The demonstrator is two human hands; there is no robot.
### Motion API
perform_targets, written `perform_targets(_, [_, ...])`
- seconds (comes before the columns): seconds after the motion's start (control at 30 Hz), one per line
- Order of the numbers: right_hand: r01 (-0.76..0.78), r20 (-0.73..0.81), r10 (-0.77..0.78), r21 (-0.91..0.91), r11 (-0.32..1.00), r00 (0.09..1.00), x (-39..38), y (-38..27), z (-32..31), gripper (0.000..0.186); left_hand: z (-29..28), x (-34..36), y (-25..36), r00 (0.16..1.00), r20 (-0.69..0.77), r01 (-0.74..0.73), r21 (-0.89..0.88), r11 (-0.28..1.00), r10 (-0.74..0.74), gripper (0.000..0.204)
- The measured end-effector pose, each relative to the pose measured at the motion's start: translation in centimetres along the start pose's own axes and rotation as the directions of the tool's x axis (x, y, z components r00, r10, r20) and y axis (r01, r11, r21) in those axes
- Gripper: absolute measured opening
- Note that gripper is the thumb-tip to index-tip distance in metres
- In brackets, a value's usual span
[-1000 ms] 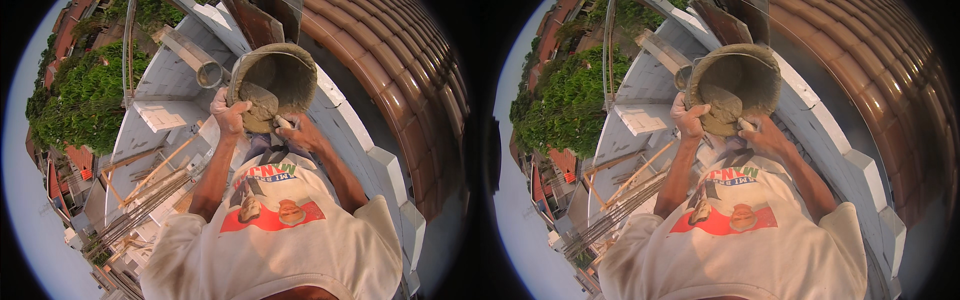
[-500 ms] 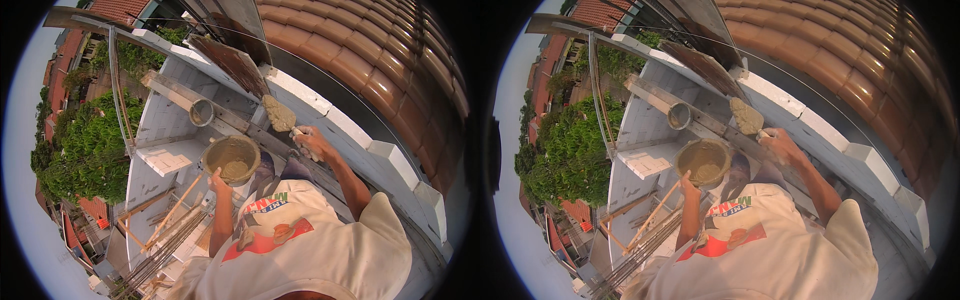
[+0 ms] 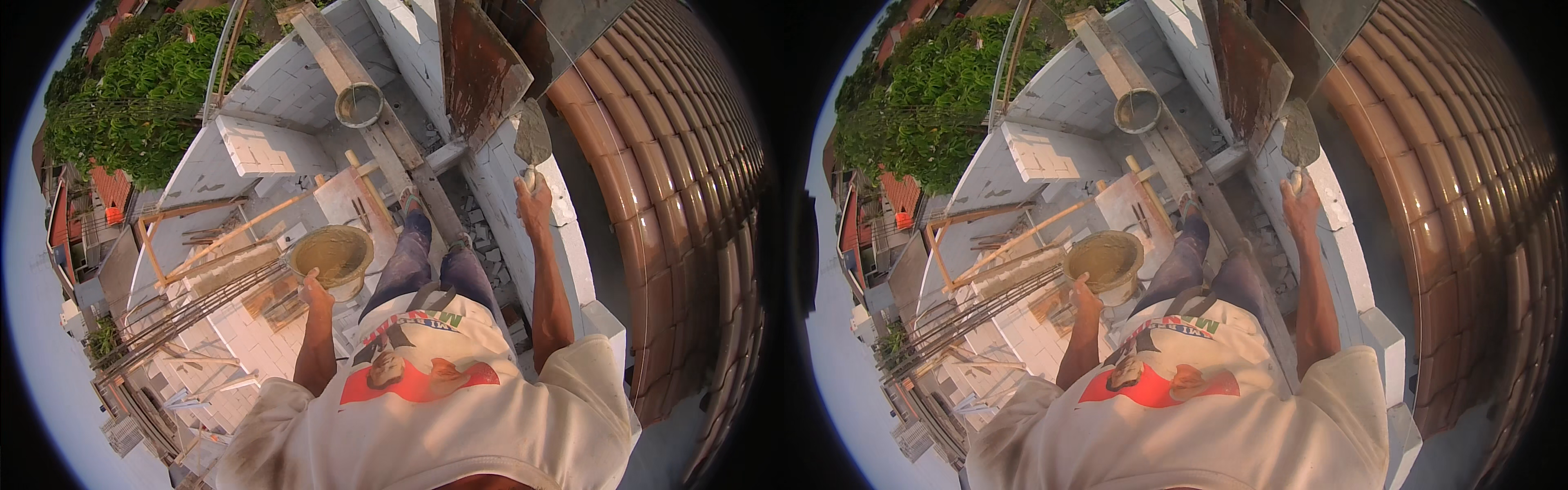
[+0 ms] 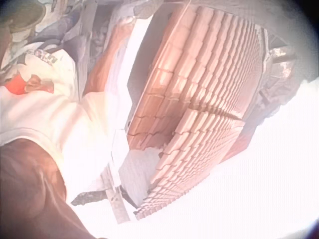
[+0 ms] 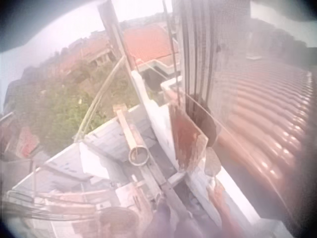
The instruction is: The person scoops wet cement from a bucket using a trowel and applies it to the joints of a white block wall. They smooth the cement into the gaps between the blocks and along the top edge of the wall, working on a rooftop construction site.
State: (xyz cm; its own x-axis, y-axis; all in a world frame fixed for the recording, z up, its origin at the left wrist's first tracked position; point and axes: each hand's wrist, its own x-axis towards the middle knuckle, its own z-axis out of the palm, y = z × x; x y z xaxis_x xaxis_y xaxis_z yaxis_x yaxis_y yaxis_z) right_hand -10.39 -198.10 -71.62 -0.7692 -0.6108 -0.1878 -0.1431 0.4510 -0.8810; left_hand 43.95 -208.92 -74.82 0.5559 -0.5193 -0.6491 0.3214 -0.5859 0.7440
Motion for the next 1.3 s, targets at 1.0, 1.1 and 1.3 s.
perform_targets(1.0, [-0.194, 0.535, 0.71, -0.719, 0.667, 0.458, -3.9, 3.1, 9.7, 0.017, -3.8, 3.1, -20.1, 0.787, -0.453, 0.198, -0.459, 0.866, -0.419, 0.044])
perform_targets(1.1, [-0.164, 0.529, 0.714, -0.739, 0.653, 0.459, -3.5, 2.4, 10.5, 0.018, -5.7, 7.6, -20.7, 0.922, -0.367, 0.229, 0.259, 0.938, -0.124, 0.051])
perform_targets(1.3, [-0.127, 0.552, 0.693, -0.733, 0.669, 0.463, -2.8, 0.4, 10.6, 0.015, -8.0, 21.3, -14.5, 0.921, -0.389, -0.099, -0.252, 0.963, -0.007, 0.047])
